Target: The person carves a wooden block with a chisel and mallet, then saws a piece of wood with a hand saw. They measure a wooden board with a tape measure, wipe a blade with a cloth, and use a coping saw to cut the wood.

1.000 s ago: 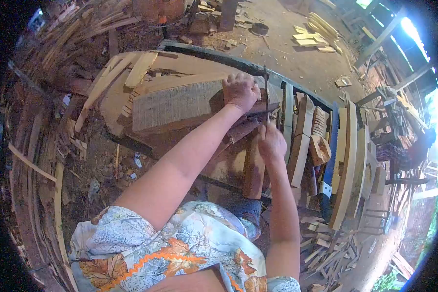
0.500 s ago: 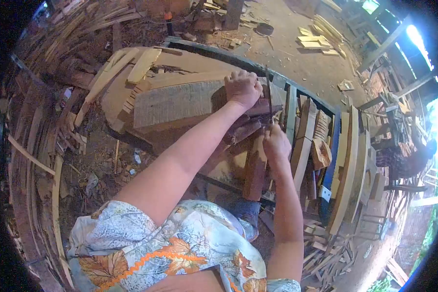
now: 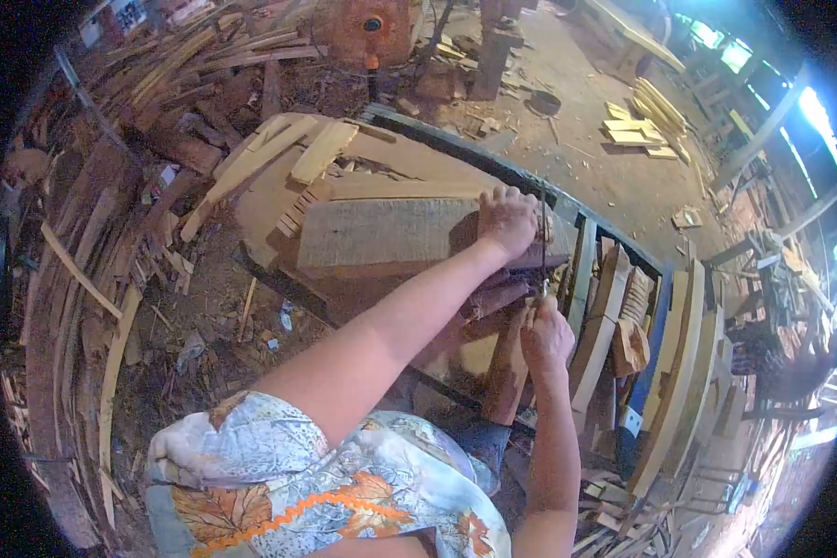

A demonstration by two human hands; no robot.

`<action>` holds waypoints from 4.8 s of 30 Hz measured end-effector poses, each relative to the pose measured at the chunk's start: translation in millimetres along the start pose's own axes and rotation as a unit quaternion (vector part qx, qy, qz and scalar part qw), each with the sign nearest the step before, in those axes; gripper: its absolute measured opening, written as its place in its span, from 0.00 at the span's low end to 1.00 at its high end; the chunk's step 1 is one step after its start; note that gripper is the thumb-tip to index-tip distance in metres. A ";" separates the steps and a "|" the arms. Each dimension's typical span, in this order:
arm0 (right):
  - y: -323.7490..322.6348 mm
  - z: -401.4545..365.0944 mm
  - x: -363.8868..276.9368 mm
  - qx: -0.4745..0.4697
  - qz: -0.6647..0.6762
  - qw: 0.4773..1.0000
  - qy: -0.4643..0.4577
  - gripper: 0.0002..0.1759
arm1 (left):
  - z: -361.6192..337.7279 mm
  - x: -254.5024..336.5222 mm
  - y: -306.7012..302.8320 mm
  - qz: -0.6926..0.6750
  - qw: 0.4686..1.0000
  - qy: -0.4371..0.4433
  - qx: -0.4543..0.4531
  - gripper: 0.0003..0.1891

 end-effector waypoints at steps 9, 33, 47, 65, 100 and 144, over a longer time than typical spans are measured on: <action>-5.5 -34.9 8.7 -0.046 0.026 0.997 0.047 0.18 | 0.9 -1.0 1.8 -0.007 0.999 0.032 0.018 0.08; -9.7 72.3 -22.0 -0.036 0.070 0.997 0.020 0.17 | 4.2 -0.9 7.2 0.083 0.995 0.061 -0.003 0.08; -1.7 18.9 -0.6 -0.033 0.069 0.997 0.023 0.16 | 1.5 2.0 4.9 0.086 0.994 0.065 -0.007 0.10; -5.1 23.6 -3.6 -0.043 0.099 0.994 0.027 0.13 | 2.2 3.0 6.1 0.091 0.994 0.061 -0.012 0.09; -1.3 33.4 -7.4 -0.016 0.099 0.995 0.029 0.13 | 3.0 -2.4 12.7 0.095 0.993 0.066 0.012 0.09; 20.0 -56.5 15.0 0.005 0.092 0.995 0.034 0.11 | 2.8 3.6 5.9 0.089 0.995 0.047 0.003 0.08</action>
Point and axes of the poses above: each hand's wrist, its own z-axis towards the middle knuckle, its own y-axis out of the palm, x = y × z, the point moved 1 cm from there along z, towards the middle knuckle, and after that the axes turned 13 degrees about -z, right-handed, at the moved point
